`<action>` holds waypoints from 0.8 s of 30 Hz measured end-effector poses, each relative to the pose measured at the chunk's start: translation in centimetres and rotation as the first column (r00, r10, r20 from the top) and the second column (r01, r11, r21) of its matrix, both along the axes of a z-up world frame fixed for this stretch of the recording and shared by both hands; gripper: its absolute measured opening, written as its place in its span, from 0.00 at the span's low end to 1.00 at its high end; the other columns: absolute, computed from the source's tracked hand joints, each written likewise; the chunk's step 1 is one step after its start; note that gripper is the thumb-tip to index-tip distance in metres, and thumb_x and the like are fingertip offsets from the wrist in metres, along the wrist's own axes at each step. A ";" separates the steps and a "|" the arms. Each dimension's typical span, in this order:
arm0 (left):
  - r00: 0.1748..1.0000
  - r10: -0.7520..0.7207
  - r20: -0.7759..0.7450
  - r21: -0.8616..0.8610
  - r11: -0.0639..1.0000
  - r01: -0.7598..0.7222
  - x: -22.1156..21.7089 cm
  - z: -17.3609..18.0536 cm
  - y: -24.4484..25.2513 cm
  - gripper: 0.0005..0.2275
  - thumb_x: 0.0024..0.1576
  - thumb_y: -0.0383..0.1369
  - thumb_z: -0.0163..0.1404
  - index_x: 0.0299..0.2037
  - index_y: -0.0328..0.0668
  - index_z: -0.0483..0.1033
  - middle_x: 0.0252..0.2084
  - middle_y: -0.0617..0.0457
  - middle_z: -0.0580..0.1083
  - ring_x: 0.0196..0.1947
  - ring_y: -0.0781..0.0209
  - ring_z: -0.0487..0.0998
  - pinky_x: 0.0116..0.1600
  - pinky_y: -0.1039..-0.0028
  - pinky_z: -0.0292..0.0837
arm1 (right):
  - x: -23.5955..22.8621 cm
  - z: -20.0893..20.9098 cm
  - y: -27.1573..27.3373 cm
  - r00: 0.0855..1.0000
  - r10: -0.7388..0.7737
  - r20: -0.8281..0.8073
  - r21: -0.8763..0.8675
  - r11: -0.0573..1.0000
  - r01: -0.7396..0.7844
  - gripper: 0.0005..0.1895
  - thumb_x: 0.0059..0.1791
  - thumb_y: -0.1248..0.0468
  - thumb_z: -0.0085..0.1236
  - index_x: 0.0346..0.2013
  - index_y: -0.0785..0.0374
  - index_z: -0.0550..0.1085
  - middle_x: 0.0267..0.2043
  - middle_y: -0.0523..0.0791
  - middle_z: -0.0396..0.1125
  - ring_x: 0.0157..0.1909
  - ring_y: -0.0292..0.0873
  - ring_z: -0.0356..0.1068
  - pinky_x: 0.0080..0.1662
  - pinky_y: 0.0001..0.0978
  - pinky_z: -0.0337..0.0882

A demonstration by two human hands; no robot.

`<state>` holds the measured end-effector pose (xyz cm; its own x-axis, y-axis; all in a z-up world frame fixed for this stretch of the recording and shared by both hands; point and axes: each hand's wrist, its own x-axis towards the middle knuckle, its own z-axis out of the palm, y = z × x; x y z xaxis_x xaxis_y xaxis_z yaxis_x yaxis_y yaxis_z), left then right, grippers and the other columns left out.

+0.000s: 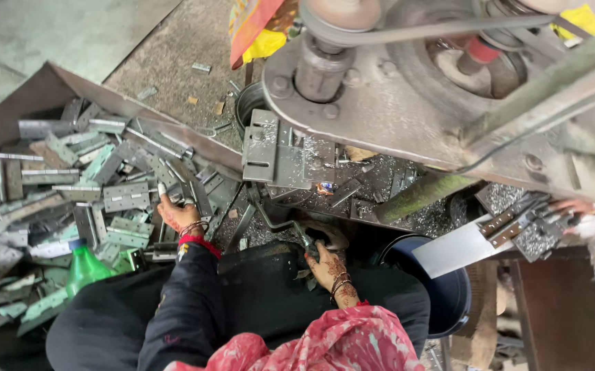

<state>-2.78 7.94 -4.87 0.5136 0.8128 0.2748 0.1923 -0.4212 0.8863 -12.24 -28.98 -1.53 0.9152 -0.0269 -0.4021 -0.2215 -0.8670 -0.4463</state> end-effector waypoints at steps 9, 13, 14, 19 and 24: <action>0.745 -0.295 0.598 -0.194 0.849 0.492 6.2 4.1 -7.6 0.34 0.50 0.13 0.52 0.70 0.41 0.65 0.54 0.51 0.72 0.50 0.62 0.76 0.56 0.73 0.76 | -0.9 0.1 0.2 0.998 0.036 0.042 0.001 0.999 -0.036 0.34 0.51 0.43 0.52 0.67 0.55 0.64 0.52 0.57 0.72 0.55 0.62 0.71 0.56 0.51 0.71; 0.869 -0.381 0.315 -0.172 0.877 0.448 9.0 4.5 -14.4 0.28 0.49 0.18 0.57 0.63 0.42 0.74 0.45 0.51 0.73 0.44 0.60 0.79 0.50 0.73 0.77 | -0.3 0.9 0.2 0.997 0.017 0.077 0.031 0.999 -0.019 0.33 0.50 0.45 0.54 0.67 0.54 0.64 0.51 0.57 0.73 0.54 0.62 0.71 0.55 0.52 0.71; 0.878 -0.451 0.162 -0.074 0.881 0.466 9.3 5.0 -14.9 0.26 0.51 0.19 0.56 0.62 0.43 0.74 0.48 0.50 0.74 0.46 0.58 0.78 0.52 0.72 0.76 | -0.2 1.0 0.1 0.996 0.015 0.087 0.039 0.999 -0.018 0.33 0.50 0.46 0.54 0.67 0.53 0.65 0.51 0.57 0.73 0.54 0.62 0.71 0.55 0.52 0.71; 0.761 -0.473 -0.443 0.487 0.586 0.648 6.4 8.4 -15.5 0.25 0.45 0.33 0.59 0.57 0.49 0.78 0.64 0.43 0.70 0.63 0.44 0.69 0.70 0.60 0.64 | -0.5 1.4 -0.2 0.998 0.049 0.044 0.040 0.998 -0.051 0.33 0.50 0.47 0.53 0.68 0.55 0.63 0.50 0.58 0.73 0.54 0.62 0.72 0.55 0.52 0.72; 0.593 -0.386 -0.707 0.368 0.515 0.774 4.9 10.6 -17.3 0.28 0.55 0.57 0.47 0.62 0.55 0.73 0.70 0.55 0.63 0.73 0.38 0.52 0.69 0.29 0.33 | 0.3 1.6 0.7 0.996 0.064 0.066 0.039 0.997 -0.067 0.34 0.51 0.46 0.54 0.67 0.59 0.62 0.54 0.58 0.71 0.56 0.62 0.71 0.56 0.52 0.71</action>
<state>2.08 -9.37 5.69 0.9948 0.0105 0.1017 -0.0147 -0.9696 0.2443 -11.91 -28.30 0.09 0.9387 0.0496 -0.3412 -0.1341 -0.8592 -0.4938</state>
